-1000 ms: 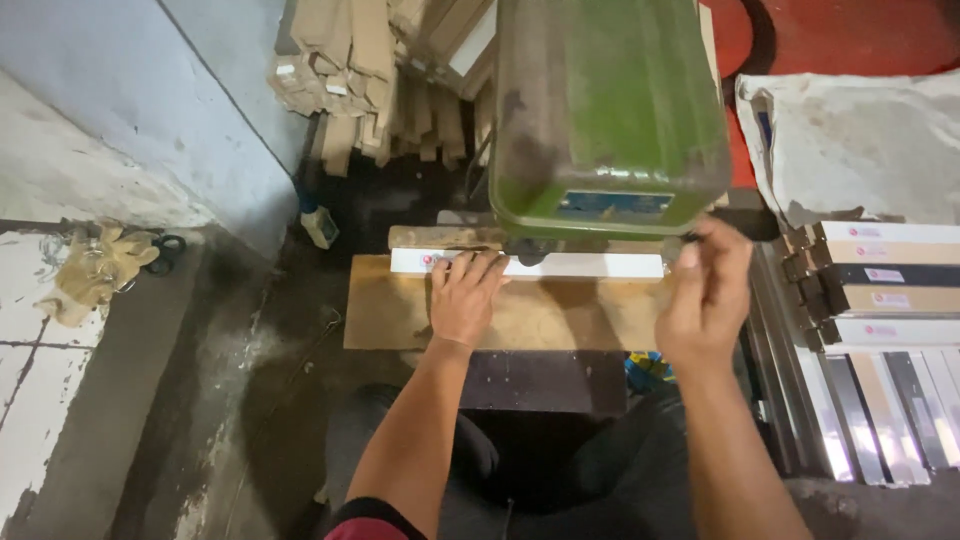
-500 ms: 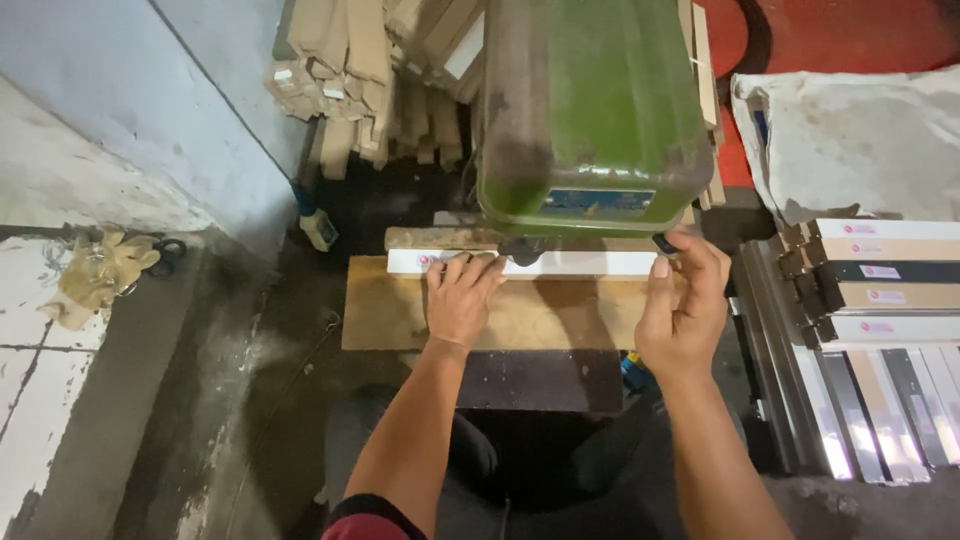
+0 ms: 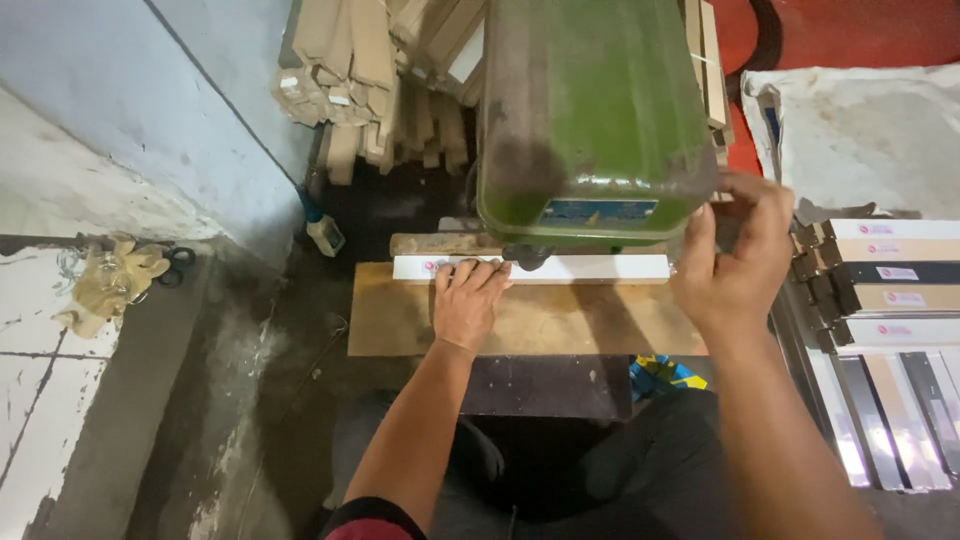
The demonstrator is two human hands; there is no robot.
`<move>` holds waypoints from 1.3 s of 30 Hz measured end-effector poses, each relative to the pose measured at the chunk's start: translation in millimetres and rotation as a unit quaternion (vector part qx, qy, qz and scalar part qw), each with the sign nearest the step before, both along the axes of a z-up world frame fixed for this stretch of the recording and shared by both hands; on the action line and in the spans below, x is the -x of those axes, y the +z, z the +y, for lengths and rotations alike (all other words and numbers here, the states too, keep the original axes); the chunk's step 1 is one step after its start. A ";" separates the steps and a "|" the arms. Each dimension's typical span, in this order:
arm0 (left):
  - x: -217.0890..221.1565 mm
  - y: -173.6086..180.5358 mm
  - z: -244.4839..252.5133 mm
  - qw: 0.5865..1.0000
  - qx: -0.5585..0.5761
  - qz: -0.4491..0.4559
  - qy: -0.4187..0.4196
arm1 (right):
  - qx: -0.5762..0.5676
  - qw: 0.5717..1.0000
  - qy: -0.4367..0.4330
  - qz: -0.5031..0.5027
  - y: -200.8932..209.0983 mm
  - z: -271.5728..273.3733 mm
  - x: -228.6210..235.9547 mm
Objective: Operating a punch machine to process long trim pieces and stacking them in organized piles.
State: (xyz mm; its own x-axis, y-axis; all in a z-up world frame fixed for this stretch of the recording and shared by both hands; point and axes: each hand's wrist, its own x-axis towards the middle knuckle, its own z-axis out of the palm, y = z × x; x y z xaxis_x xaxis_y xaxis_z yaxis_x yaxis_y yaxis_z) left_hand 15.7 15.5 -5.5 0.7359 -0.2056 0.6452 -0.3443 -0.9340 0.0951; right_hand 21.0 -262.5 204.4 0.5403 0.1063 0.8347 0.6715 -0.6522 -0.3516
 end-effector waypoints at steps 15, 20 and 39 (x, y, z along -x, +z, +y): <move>2.0 11.7 -2.6 0.999 -0.035 -0.014 0.012 | -0.061 0.988 0.009 0.138 10.4 4.3 -93.5; -5.4 -18.5 -1.5 1.000 0.011 0.024 0.011 | 0.061 0.966 0.008 0.250 -9.5 -3.8 -77.5; 49.4 84.0 13.0 0.883 0.296 0.166 0.325 | -0.025 0.841 -0.176 0.511 -155.0 -60.3 -19.1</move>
State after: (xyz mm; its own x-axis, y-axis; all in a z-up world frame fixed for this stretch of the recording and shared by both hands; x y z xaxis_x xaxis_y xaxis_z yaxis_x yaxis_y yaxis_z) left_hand -33.8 28.5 78.5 0.7422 0.6313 0.2251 0.3851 -0.6766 0.6277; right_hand 40.1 -322.8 49.4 0.9689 -0.2325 -0.0851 -0.2295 -0.7142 -0.6612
